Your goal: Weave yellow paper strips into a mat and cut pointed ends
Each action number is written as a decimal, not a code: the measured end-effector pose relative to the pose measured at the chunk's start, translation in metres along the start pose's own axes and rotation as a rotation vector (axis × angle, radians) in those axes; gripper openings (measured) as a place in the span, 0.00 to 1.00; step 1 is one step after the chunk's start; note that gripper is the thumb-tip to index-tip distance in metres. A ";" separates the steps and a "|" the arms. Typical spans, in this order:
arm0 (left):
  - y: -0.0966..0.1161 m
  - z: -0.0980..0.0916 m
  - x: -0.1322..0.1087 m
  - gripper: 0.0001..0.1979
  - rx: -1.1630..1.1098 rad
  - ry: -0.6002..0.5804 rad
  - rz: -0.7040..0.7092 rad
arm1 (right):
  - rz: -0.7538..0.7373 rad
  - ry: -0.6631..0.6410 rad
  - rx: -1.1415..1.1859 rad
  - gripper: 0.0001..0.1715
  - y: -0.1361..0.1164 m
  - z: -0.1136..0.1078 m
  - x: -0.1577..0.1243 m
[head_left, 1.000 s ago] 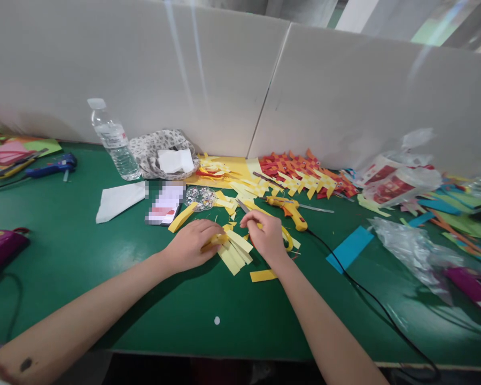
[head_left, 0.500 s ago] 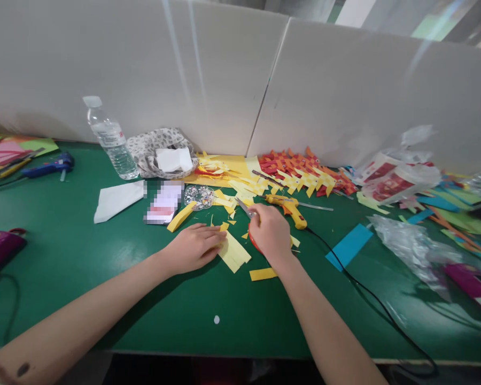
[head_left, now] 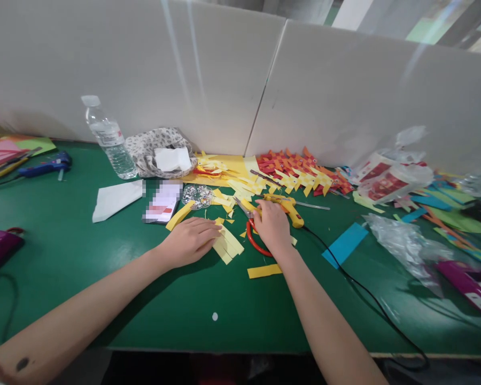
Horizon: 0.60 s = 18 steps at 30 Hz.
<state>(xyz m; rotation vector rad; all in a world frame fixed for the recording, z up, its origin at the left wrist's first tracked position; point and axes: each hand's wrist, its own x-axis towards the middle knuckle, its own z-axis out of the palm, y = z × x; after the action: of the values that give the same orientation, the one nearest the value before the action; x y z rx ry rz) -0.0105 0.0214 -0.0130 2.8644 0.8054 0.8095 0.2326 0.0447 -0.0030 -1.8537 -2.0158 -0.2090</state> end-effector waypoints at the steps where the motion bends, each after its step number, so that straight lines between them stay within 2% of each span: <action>1: 0.001 0.000 0.000 0.11 0.004 0.006 -0.002 | -0.019 0.008 0.001 0.16 0.000 -0.001 0.000; 5: 0.002 0.001 0.000 0.10 0.033 0.037 -0.042 | -0.072 0.072 -0.016 0.13 -0.001 -0.005 -0.001; 9: 0.001 0.003 0.000 0.09 0.045 0.081 -0.075 | -0.049 0.158 0.016 0.13 -0.003 -0.007 -0.001; 15: 0.003 0.004 0.000 0.09 0.064 0.098 -0.033 | 0.039 -0.034 -0.053 0.19 -0.007 -0.001 0.000; 18: 0.005 0.004 0.001 0.10 0.063 0.088 -0.025 | 0.051 -0.038 -0.099 0.20 -0.007 -0.001 -0.001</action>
<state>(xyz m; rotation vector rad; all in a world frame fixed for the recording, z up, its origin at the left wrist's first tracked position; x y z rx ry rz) -0.0062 0.0180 -0.0149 2.8847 0.8900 0.9300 0.2258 0.0430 -0.0016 -1.9811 -2.0136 -0.2657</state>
